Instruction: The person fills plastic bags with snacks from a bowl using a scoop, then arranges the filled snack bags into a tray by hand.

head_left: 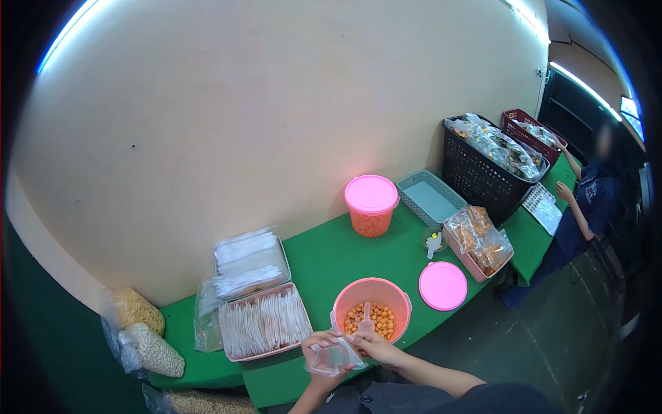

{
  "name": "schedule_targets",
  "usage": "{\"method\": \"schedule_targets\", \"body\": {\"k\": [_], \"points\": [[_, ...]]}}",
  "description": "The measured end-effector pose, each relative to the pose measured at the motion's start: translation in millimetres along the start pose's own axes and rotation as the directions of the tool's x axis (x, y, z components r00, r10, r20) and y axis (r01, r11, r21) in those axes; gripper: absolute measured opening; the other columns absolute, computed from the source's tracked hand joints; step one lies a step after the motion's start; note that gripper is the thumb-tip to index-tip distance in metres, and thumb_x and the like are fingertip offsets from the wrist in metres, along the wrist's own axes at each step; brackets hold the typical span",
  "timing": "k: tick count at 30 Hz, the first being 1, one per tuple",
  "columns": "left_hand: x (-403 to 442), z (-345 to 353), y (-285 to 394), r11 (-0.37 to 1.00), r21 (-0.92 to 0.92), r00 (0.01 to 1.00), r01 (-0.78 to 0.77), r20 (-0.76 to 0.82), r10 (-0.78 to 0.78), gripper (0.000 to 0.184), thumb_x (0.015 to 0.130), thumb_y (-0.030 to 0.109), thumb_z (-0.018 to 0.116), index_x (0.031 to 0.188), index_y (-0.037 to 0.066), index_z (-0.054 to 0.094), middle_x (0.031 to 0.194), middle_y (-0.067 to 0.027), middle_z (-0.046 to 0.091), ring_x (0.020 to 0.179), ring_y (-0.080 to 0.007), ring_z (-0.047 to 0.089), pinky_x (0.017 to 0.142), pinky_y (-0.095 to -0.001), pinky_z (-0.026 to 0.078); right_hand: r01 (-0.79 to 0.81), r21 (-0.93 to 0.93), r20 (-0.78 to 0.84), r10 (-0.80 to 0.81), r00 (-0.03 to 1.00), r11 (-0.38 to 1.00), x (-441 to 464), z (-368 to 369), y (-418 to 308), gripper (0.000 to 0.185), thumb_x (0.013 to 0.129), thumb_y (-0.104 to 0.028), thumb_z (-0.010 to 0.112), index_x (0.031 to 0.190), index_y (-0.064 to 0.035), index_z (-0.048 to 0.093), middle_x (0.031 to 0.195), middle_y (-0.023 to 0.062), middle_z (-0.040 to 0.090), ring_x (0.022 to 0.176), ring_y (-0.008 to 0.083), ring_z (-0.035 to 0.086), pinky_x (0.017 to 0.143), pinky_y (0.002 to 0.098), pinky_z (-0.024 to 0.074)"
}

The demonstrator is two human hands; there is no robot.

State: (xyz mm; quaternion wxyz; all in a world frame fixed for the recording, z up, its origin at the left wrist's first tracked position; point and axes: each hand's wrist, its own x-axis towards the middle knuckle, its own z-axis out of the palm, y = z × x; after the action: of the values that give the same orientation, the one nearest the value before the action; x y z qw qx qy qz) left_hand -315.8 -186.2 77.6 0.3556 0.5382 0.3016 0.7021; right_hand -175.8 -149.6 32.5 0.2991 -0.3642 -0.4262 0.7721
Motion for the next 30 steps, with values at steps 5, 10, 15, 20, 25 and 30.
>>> {"method": "schedule_targets", "body": {"k": [5, 10, 15, 20, 25, 30], "points": [[14.4, -10.4, 2.1, 0.992, -0.057, 0.987, 0.108, 0.128, -0.1, 0.057, 0.072, 0.026, 0.078, 0.103, 0.01, 0.034, 0.094, -0.0075, 0.05, 0.097, -0.0243, 0.054, 0.101, -0.0468, 0.032, 0.154, 0.273, -0.318, -0.062, 0.946, 0.95, 8.3, 5.5, 4.6, 0.02, 0.098, -0.023, 0.046, 0.089, -0.0083, 0.056, 0.072, -0.0057, 0.049, 0.06, 0.0017, 0.043, 0.052, 0.0188, 0.0347], [12.5, -9.7, 4.6, 0.982, -0.163, 0.995, 0.098, -0.005, -0.1, 0.045, 0.078, 0.029, 0.072, 0.097, 0.01, 0.036, 0.084, -0.0068, 0.055, 0.084, -0.0217, 0.058, 0.099, -0.0459, 0.035, 0.269, 0.219, -0.327, -0.189, 0.926, 0.938, 13.8, 16.5, 18.9, 0.018, 0.099, -0.021, 0.041, 0.098, -0.007, 0.053, 0.086, 0.0011, 0.057, 0.076, 0.0056, 0.055, 0.069, 0.0212, 0.0461], [10.0, -21.7, -9.6, 0.972, -0.179, 0.982, 0.152, -0.085, -0.169, 0.044, 0.079, 0.032, 0.071, 0.095, 0.01, 0.037, 0.084, -0.008, 0.055, 0.083, -0.0213, 0.058, 0.094, -0.0443, 0.041, 0.056, 0.447, -0.203, 0.04, 0.978, 0.893, 15.8, 23.3, 12.3, 0.021, 0.1, -0.023, 0.04, 0.103, -0.0061, 0.052, 0.089, 0.0013, 0.055, 0.075, 0.0048, 0.052, 0.066, 0.0211, 0.0439], [20.8, -34.6, -5.8, 0.972, -0.166, 0.983, 0.167, -0.043, -0.177, 0.041, 0.081, 0.029, 0.068, 0.1, 0.008, 0.039, 0.086, -0.0083, 0.055, 0.084, -0.0232, 0.058, 0.087, -0.0437, 0.046, 0.121, 0.117, -0.217, -0.093, 0.972, 0.986, 19.7, 18.2, 28.1, 0.022, 0.099, -0.024, 0.042, 0.111, -0.0076, 0.051, 0.091, 0.0003, 0.055, 0.076, 0.0048, 0.052, 0.066, 0.0203, 0.0432], [7.7, -46.6, -2.6, 0.888, -0.399, 0.944, 0.229, -0.133, -0.303, 0.041, 0.083, 0.034, 0.065, 0.103, 0.01, 0.039, 0.087, -0.0069, 0.054, 0.083, -0.0208, 0.058, 0.087, -0.0434, 0.046, 0.048, 0.352, -0.005, -0.049, 0.999, 0.935, 20.6, 12.0, 2.6, 0.022, 0.096, -0.021, 0.05, 0.112, -0.0059, 0.05, 0.084, -0.0004, 0.055, 0.07, 0.0066, 0.055, 0.064, 0.0202, 0.0461], [18.3, -83.9, 9.8, 0.95, -0.308, 0.959, 0.058, -0.246, -0.138, 0.041, 0.084, 0.036, 0.063, 0.108, 0.011, 0.041, 0.085, -0.0045, 0.051, 0.083, -0.0189, 0.055, 0.09, -0.0415, 0.044, 0.527, -0.298, -0.649, -0.573, 0.499, 0.796, -2.1, -39.2, -35.5, 0.014, 0.095, -0.012, 0.047, 0.108, -0.0057, 0.05, 0.083, 0.0034, 0.053, 0.066, 0.0088, 0.054, 0.056, 0.0213, 0.0445]]}}
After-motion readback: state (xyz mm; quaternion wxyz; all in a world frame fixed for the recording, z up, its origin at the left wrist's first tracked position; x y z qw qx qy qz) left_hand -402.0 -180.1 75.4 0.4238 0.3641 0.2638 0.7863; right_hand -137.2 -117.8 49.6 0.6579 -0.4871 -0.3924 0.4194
